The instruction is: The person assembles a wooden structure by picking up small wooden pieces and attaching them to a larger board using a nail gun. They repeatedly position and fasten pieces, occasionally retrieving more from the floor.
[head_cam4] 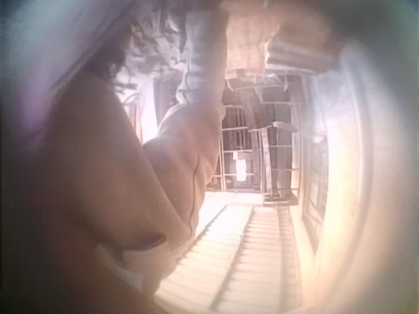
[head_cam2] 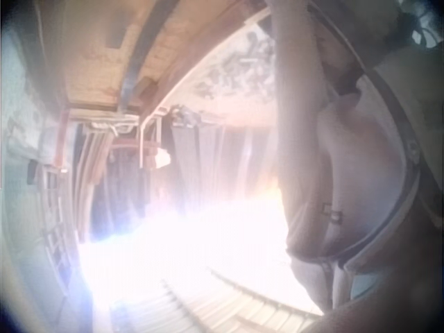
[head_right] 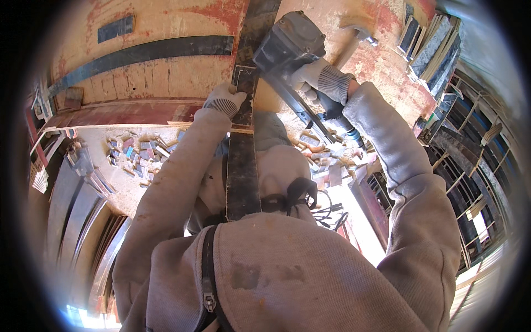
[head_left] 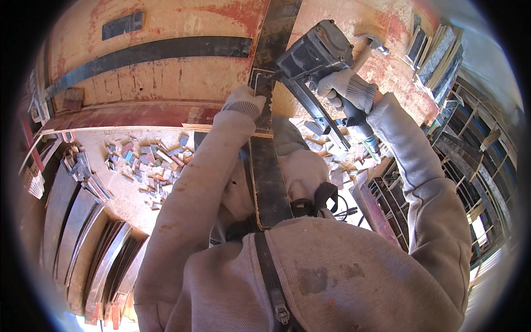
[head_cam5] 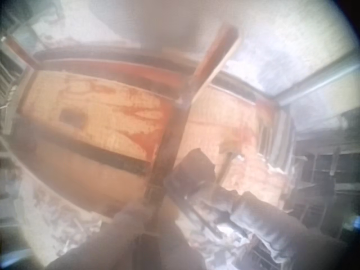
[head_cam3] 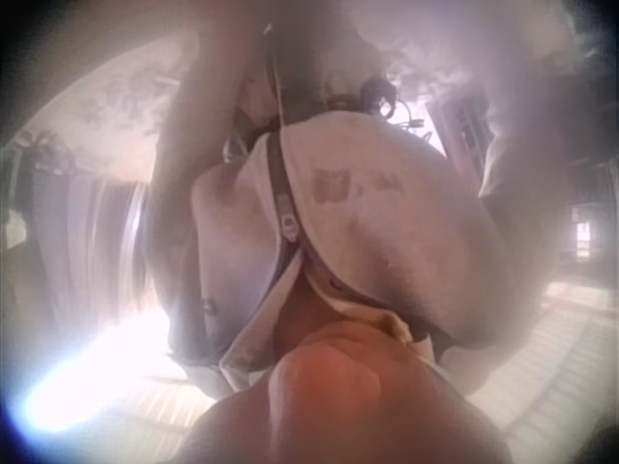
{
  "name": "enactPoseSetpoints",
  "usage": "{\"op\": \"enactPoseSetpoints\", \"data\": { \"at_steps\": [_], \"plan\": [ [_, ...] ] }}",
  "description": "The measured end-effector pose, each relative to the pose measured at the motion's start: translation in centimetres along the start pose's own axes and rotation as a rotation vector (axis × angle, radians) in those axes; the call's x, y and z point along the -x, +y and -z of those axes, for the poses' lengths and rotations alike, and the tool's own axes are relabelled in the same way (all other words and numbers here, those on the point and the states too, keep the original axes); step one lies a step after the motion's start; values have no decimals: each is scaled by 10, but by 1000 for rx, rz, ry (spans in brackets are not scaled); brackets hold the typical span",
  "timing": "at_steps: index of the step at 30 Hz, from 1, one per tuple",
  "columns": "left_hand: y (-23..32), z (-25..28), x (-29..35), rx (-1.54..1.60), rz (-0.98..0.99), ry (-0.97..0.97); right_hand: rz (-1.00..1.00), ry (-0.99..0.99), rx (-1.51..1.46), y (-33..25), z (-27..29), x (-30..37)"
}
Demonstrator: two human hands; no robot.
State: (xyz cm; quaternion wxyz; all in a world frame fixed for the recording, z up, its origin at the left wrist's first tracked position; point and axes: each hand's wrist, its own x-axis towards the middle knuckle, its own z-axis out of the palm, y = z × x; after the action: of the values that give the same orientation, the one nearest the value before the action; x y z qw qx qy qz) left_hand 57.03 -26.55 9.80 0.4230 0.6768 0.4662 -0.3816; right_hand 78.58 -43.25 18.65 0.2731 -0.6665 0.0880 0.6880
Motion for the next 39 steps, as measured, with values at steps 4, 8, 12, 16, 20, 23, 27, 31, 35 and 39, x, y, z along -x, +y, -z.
{"op": "enactPoseSetpoints", "data": {
  "at_steps": [4,8,12,16,20,23,27,31,35,39],
  "plan": [
    [-11,10,44,55,-209,189,-36,-23,36,8,0,20],
    [-55,39,146,75,-894,250,-12,-141,53,16,-9,34],
    [-79,36,210,210,-1126,157,16,-230,140,17,-24,49],
    [-75,13,219,214,-1097,360,-113,-174,313,12,-37,57],
    [-73,1,218,258,-1092,440,-205,-99,403,7,-44,53],
    [-75,-1,221,286,-1083,460,-199,-96,322,7,-45,51],
    [-75,-4,221,289,-1064,447,-249,-44,375,4,-46,52],
    [-74,-5,218,289,-1088,494,-205,-94,302,-1,-49,56],
    [-76,-3,216,266,-1108,481,-235,-52,386,-1,-48,56],
    [-79,-6,215,260,-1098,481,-242,-44,446,5,-43,52]
  ]
}}
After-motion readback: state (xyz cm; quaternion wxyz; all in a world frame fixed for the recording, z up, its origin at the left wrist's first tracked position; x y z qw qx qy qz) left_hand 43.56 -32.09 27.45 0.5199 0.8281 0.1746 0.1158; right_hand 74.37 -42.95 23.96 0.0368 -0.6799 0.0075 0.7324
